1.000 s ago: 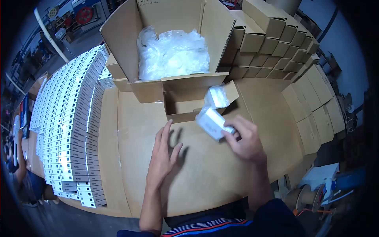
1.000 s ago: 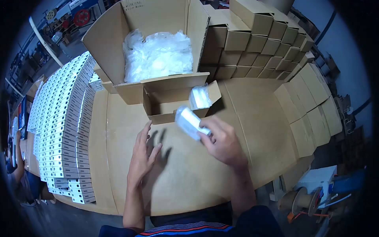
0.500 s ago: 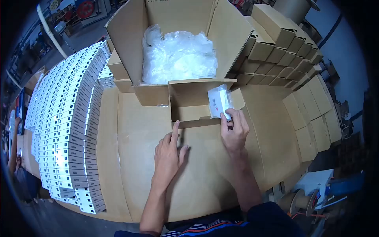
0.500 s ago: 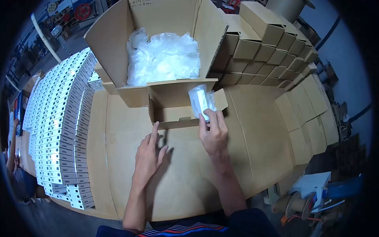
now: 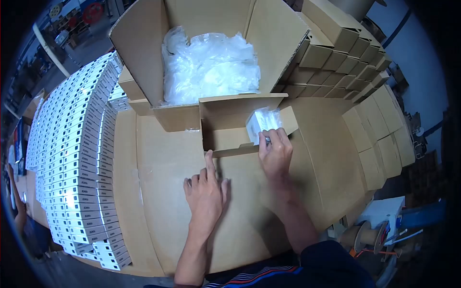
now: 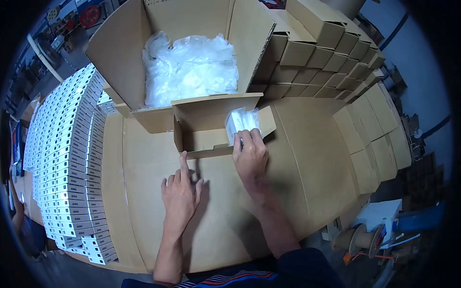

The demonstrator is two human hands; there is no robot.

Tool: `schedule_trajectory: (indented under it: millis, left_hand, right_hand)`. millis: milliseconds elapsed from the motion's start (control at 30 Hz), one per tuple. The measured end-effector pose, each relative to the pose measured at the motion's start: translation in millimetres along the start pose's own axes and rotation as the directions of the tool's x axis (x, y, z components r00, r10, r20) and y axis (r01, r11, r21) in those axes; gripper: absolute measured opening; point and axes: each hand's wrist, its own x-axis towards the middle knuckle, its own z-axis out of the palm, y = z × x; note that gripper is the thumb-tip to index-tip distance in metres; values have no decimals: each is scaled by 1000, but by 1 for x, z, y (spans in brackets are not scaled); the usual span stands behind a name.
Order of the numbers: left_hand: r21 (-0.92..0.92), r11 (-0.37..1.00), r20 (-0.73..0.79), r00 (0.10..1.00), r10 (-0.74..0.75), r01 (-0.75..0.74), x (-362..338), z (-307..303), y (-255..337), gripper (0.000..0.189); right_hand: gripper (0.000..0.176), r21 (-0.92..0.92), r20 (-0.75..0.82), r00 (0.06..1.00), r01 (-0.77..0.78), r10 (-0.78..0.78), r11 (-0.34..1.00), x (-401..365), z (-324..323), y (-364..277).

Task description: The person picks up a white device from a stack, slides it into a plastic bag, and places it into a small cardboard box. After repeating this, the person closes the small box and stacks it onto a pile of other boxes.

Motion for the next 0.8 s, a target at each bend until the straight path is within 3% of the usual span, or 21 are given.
schedule_trajectory:
  millis: [67, 100, 200, 333, 367, 433, 500, 533, 567, 600, 700, 800]
  left_hand:
    - [11, 1000, 25, 999, -21, 21, 1, 2, 3, 96]
    - [3, 999, 44, 999, -32, 32, 2, -1, 5, 96]
    - [-49, 999, 30, 999, -10, 12, 0, 1, 5, 96]
    - [-175, 985, 55, 998, 11, -1, -14, -4, 3, 91]
    - [-219, 975, -49, 999, 17, -28, -24, -7, 0, 89]
    - [-290, 953, -261, 965, 13, -92, -46, -12, -12, 84]
    - [-289, 957, -343, 936, -74, -31, -71, -31, -30, 80]
    - [-279, 960, -378, 922, -85, -26, -86, -46, -38, 79]
    - [-316, 948, -366, 917, -158, 37, -111, -68, -38, 68]
    - [-298, 954, -463, 868, -180, 39, -125, -81, -59, 64]
    - [-278, 954, -634, 724, -272, 115, -176, -105, -85, 53]
    - [-153, 951, -754, 590, -288, 268, -199, -138, -117, 54]
  right_hand:
    - [7, -47, -23, 1000, -2, 1, 999, -4, 4, -3]
    - [7, -116, 36, 997, -66, 70, 991, -5, 1, -7]
    - [10, -202, -29, 998, 56, -63, 978, -6, 0, -2]
    - [39, -241, 198, 980, 16, 33, 970, -23, -18, -6]
    - [44, -205, 252, 964, -28, 80, 978, -27, -23, -8]
    - [51, -284, 277, 959, 31, 51, 958, -27, -23, -6]
    - [58, -369, 297, 951, 35, 83, 929, -31, -6, 16]
    - [65, -357, 157, 985, 120, -67, 926, -40, 7, 19]
    - [66, -263, 99, 989, 135, -112, 955, -54, 0, 3]
    - [68, -177, -8, 984, 172, -176, 969, -55, 5, -26]
    - [71, 142, 186, 942, 257, -280, 956, -77, 6, -95]
    - [73, 468, 371, 740, 373, -561, 802, -88, -1, -192]
